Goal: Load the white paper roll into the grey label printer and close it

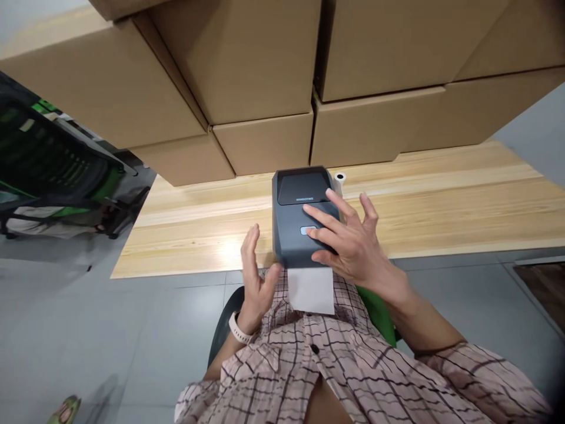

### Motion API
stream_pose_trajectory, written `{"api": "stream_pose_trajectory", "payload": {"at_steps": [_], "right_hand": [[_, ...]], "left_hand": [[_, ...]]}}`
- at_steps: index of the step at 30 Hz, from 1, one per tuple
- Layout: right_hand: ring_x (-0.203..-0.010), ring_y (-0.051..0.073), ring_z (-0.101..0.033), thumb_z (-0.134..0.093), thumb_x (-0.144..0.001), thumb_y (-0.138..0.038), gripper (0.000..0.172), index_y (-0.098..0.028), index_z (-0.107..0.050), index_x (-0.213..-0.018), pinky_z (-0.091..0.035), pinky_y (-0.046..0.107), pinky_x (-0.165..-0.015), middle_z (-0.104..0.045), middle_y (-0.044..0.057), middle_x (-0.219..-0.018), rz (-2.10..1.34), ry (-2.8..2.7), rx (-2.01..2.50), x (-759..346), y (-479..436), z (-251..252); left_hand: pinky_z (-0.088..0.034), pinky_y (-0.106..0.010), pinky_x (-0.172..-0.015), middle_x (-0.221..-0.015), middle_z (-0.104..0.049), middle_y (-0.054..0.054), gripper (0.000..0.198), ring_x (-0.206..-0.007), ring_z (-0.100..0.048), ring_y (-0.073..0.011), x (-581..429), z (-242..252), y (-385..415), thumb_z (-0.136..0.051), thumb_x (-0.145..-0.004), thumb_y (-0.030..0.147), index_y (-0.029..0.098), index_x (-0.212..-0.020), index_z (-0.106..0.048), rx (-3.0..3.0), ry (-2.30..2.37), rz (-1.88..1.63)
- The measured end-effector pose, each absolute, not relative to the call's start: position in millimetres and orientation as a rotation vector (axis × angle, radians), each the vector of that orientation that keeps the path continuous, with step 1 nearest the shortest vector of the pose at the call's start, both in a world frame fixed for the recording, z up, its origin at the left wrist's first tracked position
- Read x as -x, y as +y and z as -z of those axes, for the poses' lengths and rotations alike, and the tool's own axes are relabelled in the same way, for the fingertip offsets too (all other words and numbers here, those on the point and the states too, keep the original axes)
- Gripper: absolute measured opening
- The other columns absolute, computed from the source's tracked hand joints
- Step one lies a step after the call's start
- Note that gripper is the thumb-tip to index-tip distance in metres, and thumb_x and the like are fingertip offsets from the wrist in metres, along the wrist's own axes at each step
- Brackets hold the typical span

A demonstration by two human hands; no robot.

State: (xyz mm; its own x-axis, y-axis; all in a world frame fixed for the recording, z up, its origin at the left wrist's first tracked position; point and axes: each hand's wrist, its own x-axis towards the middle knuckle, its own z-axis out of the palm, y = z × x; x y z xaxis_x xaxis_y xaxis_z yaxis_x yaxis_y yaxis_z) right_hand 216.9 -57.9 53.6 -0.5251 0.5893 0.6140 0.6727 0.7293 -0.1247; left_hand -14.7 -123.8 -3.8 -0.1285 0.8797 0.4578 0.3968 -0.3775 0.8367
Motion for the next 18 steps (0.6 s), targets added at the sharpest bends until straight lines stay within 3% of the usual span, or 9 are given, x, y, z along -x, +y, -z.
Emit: {"api": "stream_pose_trajectory", "payload": {"at_steps": [2, 5, 7, 10, 13, 18], "right_hand": [[-0.161, 0.032, -0.035, -0.033, -0.109, -0.062, 0.054, -0.028, -0.074, -0.112, -0.005, 0.061, -0.134, -0.069, 0.002, -0.149, 0.001, -2.297, 0.929, -219.3, -51.0, -50.7], [-0.163, 0.030, -0.032, -0.030, -0.110, -0.062, 0.055, -0.030, -0.074, -0.115, -0.014, 0.064, -0.133, -0.060, 0.001, -0.159, -0.254, -2.154, 0.913, -222.3, -48.8, -29.9], [-0.165, 0.030, -0.029, -0.030, -0.109, -0.063, 0.053, -0.035, -0.069, -0.130, -0.024, 0.063, -0.132, -0.043, 0.000, -0.172, -0.374, -1.962, 0.915, -220.8, -55.5, -6.2], [-0.166, 0.028, -0.026, -0.026, -0.108, -0.064, 0.060, -0.042, -0.041, -0.161, -0.035, 0.060, -0.130, -0.024, -0.002, -0.180, -0.542, -1.665, 0.977, -211.4, -73.0, 28.5], [-0.167, 0.026, -0.020, -0.017, -0.107, -0.066, 0.071, -0.037, -0.021, -0.171, -0.036, 0.057, -0.132, -0.020, 0.001, -0.181, -0.655, -1.494, 1.052, -198.9, -87.6, 43.1], [-0.167, 0.028, -0.022, -0.020, -0.108, -0.064, 0.069, -0.035, -0.030, -0.170, -0.029, 0.057, -0.135, -0.026, 0.001, -0.179, -0.672, -1.435, 1.052, -193.4, -91.1, 33.1]], "left_hand": [[-0.025, -0.057, -0.135, -0.178, -0.029, -0.009, 0.073, -0.166, -0.026, -0.0329, 2.6, 9.9, -122.4, -0.059, -0.103, 0.048, 0.034, -0.168, -0.028, -1.683, 1.330, -1.438], [-0.024, -0.055, -0.137, -0.182, -0.019, -0.007, 0.085, -0.168, -0.020, -0.0337, -15.2, 22.2, -125.4, -0.066, -0.099, 0.048, 0.037, -0.170, -0.020, -1.508, 1.314, -1.399], [-0.027, -0.054, -0.136, -0.182, -0.018, -0.008, 0.090, -0.167, -0.022, -0.0340, -23.1, 30.2, -128.0, -0.071, -0.097, 0.048, 0.037, -0.170, -0.020, -1.394, 1.350, -1.420], [-0.035, -0.052, -0.133, -0.179, -0.026, -0.011, 0.088, -0.164, -0.031, -0.0335, -27.6, 37.7, -129.1, -0.071, -0.096, 0.050, 0.034, -0.169, -0.024, -1.313, 1.354, -1.470], [-0.030, -0.050, -0.135, -0.180, -0.025, -0.011, 0.084, -0.166, -0.027, -0.0327, -26.0, 38.1, -126.9, -0.068, -0.097, 0.053, 0.032, -0.169, -0.028, -1.355, 1.339, -1.518], [-0.018, -0.052, -0.138, -0.181, -0.021, -0.005, 0.066, -0.170, -0.005, -0.0307, -22.2, 32.4, -121.8, -0.054, -0.105, 0.052, 0.034, -0.166, -0.038, -1.461, 1.347, -1.580]]}}
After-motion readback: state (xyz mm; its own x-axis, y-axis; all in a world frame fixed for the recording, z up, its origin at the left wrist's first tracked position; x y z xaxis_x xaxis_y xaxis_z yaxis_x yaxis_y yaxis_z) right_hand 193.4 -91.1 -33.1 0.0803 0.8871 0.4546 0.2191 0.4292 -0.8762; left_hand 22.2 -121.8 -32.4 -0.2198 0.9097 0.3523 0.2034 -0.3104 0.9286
